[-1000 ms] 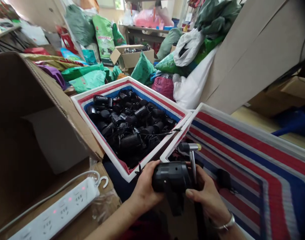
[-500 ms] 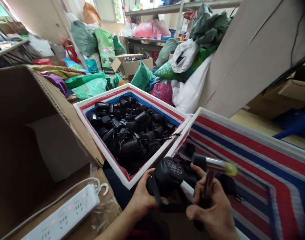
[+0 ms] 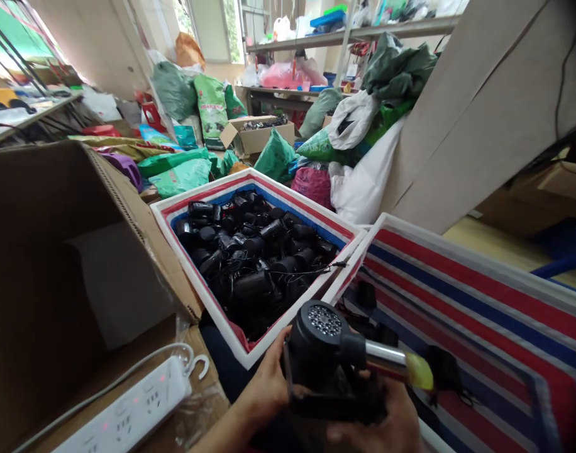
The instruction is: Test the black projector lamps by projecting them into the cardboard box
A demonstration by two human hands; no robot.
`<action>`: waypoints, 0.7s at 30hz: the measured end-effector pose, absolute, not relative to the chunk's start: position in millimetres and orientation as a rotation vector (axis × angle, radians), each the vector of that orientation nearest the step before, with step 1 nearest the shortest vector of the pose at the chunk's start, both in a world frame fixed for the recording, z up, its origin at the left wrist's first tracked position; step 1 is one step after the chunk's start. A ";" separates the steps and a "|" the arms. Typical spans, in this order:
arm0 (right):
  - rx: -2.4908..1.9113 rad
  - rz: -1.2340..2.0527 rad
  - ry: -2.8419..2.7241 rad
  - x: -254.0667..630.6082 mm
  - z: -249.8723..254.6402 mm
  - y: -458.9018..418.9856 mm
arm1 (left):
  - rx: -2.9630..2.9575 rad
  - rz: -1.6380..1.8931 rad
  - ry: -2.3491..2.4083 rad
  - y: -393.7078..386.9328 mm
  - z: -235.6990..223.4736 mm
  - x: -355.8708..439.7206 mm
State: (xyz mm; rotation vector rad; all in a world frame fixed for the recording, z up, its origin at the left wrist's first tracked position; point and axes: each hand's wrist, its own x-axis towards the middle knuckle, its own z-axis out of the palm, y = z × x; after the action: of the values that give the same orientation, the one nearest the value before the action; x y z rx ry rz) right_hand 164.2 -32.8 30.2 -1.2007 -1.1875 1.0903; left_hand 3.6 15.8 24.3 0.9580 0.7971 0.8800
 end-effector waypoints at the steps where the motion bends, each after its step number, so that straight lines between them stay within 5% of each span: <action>1: -1.171 1.099 -1.171 164.0 29.1 -34.2 | 0.958 0.865 0.765 17.7 24.0 2.2; 14: -1.281 0.906 -1.174 173.3 55.2 -24.3 | 1.017 0.688 0.752 13.8 22.3 -7.8; 21: -1.432 1.261 -1.213 225.9 41.7 -21.6 | 1.215 0.626 0.690 25.5 25.8 0.4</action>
State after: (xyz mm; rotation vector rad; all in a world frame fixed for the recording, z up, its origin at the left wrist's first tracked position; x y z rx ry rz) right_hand 225.9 -21.6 41.7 -1.4316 -1.2125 1.2607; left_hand 0.4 25.5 25.8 1.2152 0.6898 0.6260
